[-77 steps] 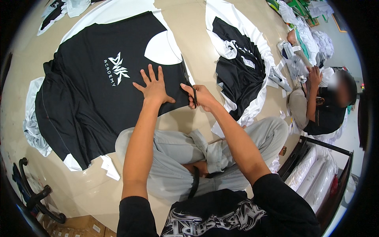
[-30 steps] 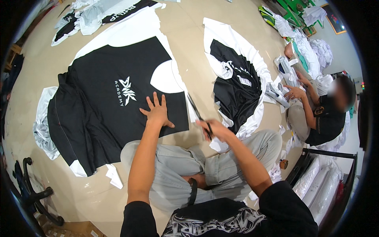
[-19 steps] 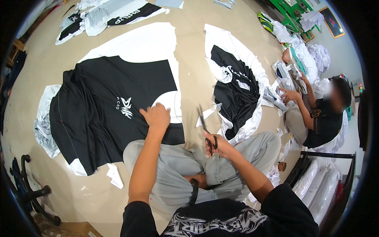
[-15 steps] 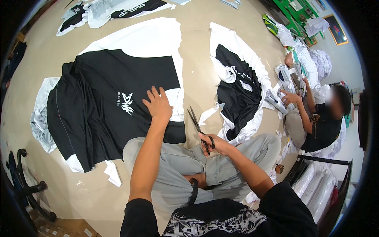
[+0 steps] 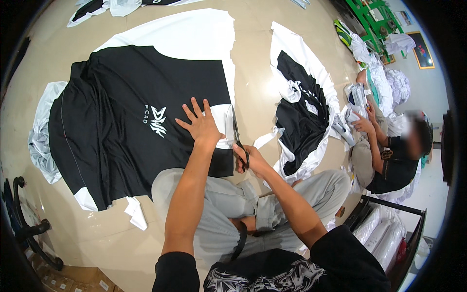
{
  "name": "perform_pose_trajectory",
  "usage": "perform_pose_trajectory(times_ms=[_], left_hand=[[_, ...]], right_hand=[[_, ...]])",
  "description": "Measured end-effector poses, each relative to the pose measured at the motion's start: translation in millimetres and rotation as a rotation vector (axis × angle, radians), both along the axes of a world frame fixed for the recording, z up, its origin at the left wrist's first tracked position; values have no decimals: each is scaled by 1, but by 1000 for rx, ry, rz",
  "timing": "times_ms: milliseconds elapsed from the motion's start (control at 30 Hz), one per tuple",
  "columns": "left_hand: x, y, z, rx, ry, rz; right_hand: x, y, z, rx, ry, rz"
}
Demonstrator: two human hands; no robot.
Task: The person sits on the floor and uses scissors to cut a black t-shirt that is laid out on top of a white sheet. They trim the edges and cut along the center of the shirt, separating it into two pieces. Other people are visible in the background working on similar tasks.
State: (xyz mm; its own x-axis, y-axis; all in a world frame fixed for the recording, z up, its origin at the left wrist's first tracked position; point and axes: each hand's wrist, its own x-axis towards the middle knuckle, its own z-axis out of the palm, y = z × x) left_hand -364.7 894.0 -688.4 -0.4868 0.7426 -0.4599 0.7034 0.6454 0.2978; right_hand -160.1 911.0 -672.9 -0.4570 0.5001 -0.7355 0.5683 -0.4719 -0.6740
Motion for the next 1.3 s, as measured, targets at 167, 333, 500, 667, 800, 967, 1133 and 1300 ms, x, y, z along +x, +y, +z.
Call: perform_pose_trajectory(times_ms=[167,333,500,667,800,967,1133,1300], left_hand=[[0,2,3,2,-14,-5],[0,1,1,10,-11,3],[0,4,3,-1,-23,-11],[0,4,-2,3,-26,-11],[-1,2,0,-1,-19,-2],[0,3,2,-7,-17,-1],[1,4,1,-6,-12,2],[1,1,5,-4,-22,5]], right_hand=[[3,-9,-7,31,-38,-30],[-11,12,3,2,-6,-35],[-13,15,-9,33,-24,-33],[-10,9,-12,61,-47,-45],[-24,20,-3,56,-40,-41],[-30,30,-8,38,-57,-47],[-27,28,-10,49,-39,-36],[-42,44,3,3,-30,-44]])
